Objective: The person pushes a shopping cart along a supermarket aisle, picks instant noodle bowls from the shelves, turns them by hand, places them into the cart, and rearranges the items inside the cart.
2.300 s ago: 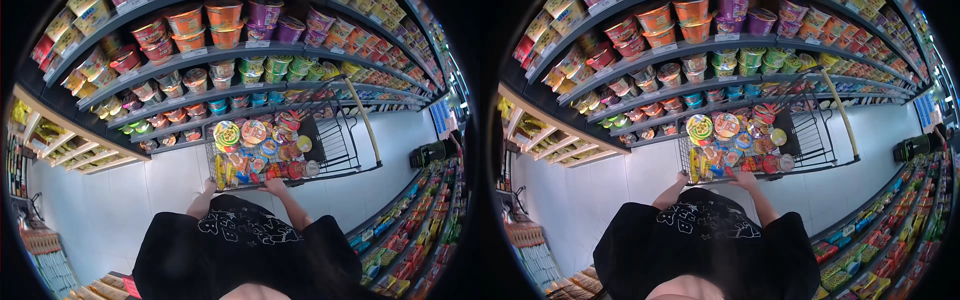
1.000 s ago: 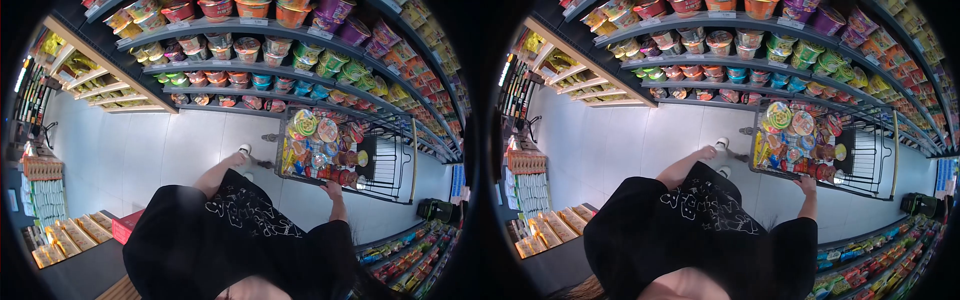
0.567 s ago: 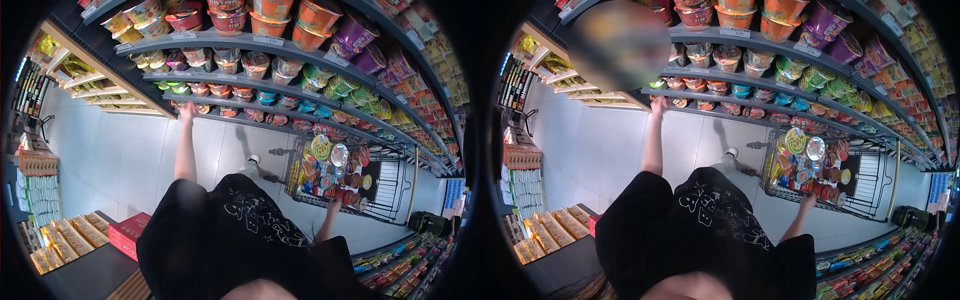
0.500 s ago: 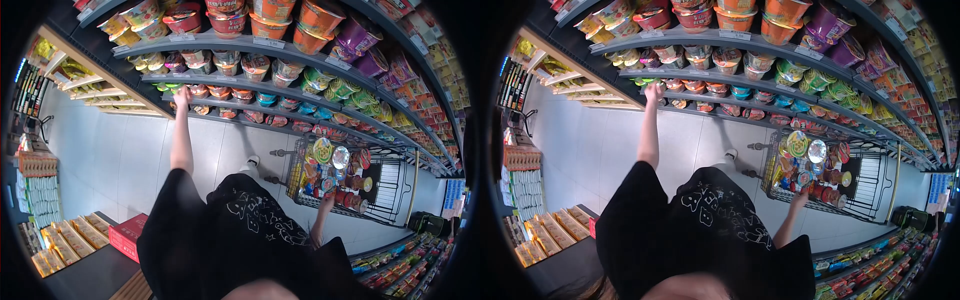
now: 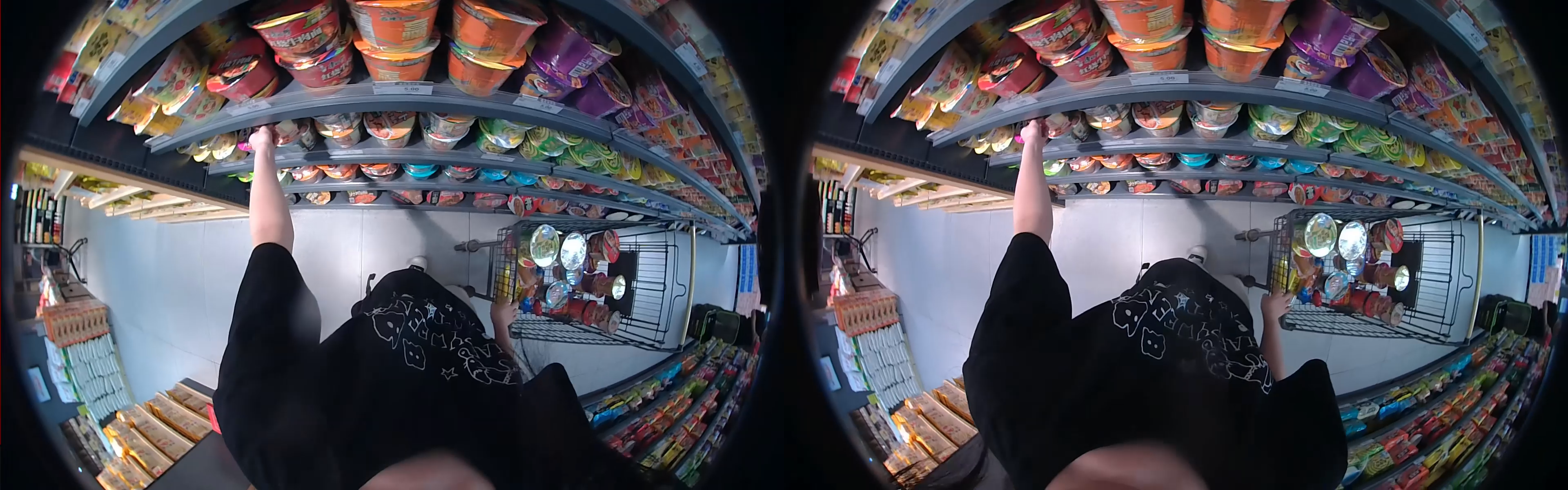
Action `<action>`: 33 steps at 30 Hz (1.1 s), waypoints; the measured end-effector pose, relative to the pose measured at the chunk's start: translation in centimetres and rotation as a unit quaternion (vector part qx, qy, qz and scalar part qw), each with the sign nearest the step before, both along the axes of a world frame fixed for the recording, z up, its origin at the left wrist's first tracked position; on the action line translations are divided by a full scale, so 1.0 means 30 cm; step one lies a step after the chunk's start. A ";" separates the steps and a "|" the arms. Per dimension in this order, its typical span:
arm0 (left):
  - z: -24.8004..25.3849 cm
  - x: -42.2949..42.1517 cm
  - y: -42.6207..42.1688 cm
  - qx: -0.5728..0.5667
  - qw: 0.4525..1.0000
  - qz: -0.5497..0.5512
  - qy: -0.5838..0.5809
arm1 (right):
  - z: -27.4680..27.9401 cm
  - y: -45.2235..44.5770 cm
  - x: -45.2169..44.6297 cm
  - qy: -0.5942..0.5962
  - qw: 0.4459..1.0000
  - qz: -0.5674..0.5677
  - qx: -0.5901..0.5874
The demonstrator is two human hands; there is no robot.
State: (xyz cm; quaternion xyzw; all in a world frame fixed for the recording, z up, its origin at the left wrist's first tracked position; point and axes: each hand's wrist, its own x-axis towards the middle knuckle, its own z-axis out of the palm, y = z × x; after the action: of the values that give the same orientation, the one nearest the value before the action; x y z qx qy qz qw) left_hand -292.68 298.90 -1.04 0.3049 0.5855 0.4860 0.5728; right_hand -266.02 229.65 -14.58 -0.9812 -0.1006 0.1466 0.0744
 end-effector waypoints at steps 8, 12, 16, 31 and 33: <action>0.062 -0.127 -0.098 0.146 0.967 0.110 -0.178 | 0.070 0.029 0.079 -0.006 0.999 -0.041 -0.007; 0.126 -0.185 -0.432 0.155 0.967 0.128 -0.155 | 0.186 0.114 0.107 -0.214 0.964 0.081 0.135; 0.155 -0.156 -0.881 0.172 0.983 -0.007 -0.066 | 0.370 0.348 0.114 0.257 0.866 0.121 0.412; 0.431 0.178 -1.235 0.124 0.907 -0.395 -0.081 | 0.789 0.698 -0.021 0.547 0.620 0.243 0.508; 0.439 0.206 -1.223 0.179 0.908 -0.375 -0.052 | 0.768 0.694 -0.029 0.584 0.649 0.115 0.474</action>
State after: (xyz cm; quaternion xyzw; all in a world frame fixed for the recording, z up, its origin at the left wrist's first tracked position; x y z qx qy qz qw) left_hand -286.50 262.21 12.12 0.5739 0.3004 0.3468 0.6783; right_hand -266.89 250.47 8.48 -0.5046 -0.2042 0.6288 0.5553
